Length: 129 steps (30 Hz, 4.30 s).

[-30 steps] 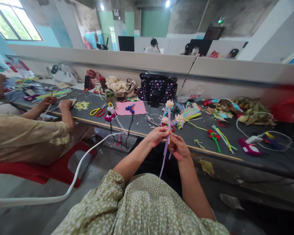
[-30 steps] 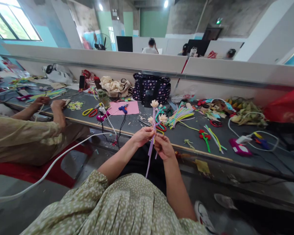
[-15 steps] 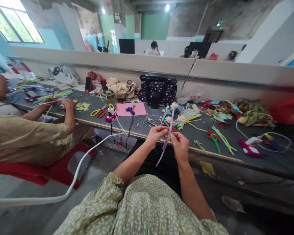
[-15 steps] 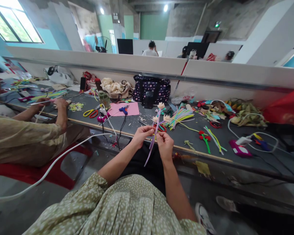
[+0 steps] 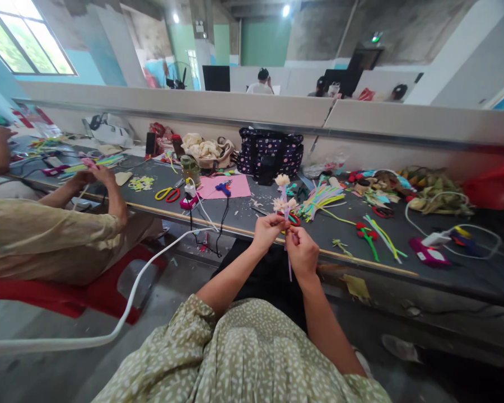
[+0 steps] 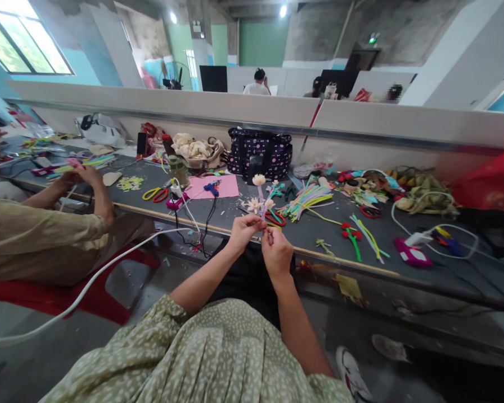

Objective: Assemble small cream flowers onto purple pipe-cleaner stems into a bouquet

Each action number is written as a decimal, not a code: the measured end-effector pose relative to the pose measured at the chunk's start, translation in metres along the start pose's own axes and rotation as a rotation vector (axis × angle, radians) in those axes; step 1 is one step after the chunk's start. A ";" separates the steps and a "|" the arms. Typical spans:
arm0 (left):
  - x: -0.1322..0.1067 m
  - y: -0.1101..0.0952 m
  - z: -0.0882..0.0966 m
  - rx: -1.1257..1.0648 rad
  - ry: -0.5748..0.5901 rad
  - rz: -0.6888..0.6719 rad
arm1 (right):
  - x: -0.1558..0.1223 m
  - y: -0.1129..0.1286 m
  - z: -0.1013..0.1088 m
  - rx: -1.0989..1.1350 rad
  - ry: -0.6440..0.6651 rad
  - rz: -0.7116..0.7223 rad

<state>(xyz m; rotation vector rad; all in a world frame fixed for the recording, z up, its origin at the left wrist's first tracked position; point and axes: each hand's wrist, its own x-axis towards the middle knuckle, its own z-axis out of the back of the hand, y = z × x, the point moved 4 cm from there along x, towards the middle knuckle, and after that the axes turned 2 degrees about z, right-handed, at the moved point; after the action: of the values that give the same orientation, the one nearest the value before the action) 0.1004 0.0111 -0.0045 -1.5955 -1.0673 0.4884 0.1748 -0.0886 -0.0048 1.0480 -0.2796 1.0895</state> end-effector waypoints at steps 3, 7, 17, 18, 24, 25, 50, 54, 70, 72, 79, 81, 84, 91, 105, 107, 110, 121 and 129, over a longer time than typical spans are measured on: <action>0.000 -0.002 0.000 -0.002 0.025 -0.002 | 0.000 -0.004 0.002 0.122 0.060 -0.080; 0.002 -0.002 0.001 -0.017 0.065 0.048 | 0.002 -0.007 0.004 0.249 0.115 -0.133; 0.000 0.001 0.005 -0.131 0.275 0.220 | 0.005 -0.010 0.001 0.782 0.286 -0.354; 0.000 0.002 0.005 -0.164 0.290 0.245 | 0.004 -0.010 -0.001 0.856 0.319 -0.411; -0.004 0.003 0.001 -0.302 0.321 0.337 | 0.002 -0.008 -0.009 1.146 0.414 -0.590; -0.005 0.003 0.000 -0.320 0.319 0.344 | 0.001 -0.008 -0.009 1.170 0.431 -0.600; -0.004 -0.002 -0.003 -0.068 0.067 0.066 | 0.001 -0.013 -0.003 0.346 0.055 -0.228; -0.005 -0.002 -0.002 -0.028 0.082 0.037 | 0.001 -0.014 0.000 0.271 0.098 -0.183; -0.001 0.002 0.000 0.002 0.157 0.026 | 0.005 -0.013 0.006 0.265 0.211 -0.118; -0.002 0.001 0.001 -0.027 0.180 0.048 | 0.006 -0.014 0.005 0.325 0.228 -0.131; -0.003 0.005 -0.001 -0.194 0.293 0.202 | 0.008 -0.019 -0.003 0.806 0.327 -0.364; -0.003 0.007 -0.002 -0.246 0.303 0.265 | 0.006 -0.019 -0.007 0.940 0.380 -0.478; -0.005 0.008 -0.004 -0.311 0.315 0.330 | 0.004 -0.017 -0.010 1.101 0.448 -0.571; -0.004 0.011 -0.004 -0.367 0.307 0.376 | 0.002 -0.016 -0.012 1.194 0.466 -0.635; -0.001 0.009 0.000 -0.154 0.039 0.114 | 0.005 -0.015 -0.006 0.196 0.058 -0.183; 0.000 0.006 0.001 -0.132 0.005 0.084 | 0.005 -0.010 -0.006 0.111 0.047 -0.132; 0.002 0.002 0.003 -0.088 -0.023 0.051 | 0.007 -0.009 -0.008 0.174 0.105 -0.105; 0.004 0.011 0.001 -0.081 0.012 0.091 | 0.014 -0.034 -0.013 0.538 0.318 -0.192; 0.009 0.020 0.000 -0.084 0.029 0.091 | 0.014 -0.047 -0.021 0.669 0.393 -0.255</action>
<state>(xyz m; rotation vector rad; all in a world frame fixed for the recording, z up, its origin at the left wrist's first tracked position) 0.1121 0.0189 -0.0211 -1.7256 -1.0076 0.4850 0.2148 -0.0666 -0.0331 1.3731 0.5592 1.1508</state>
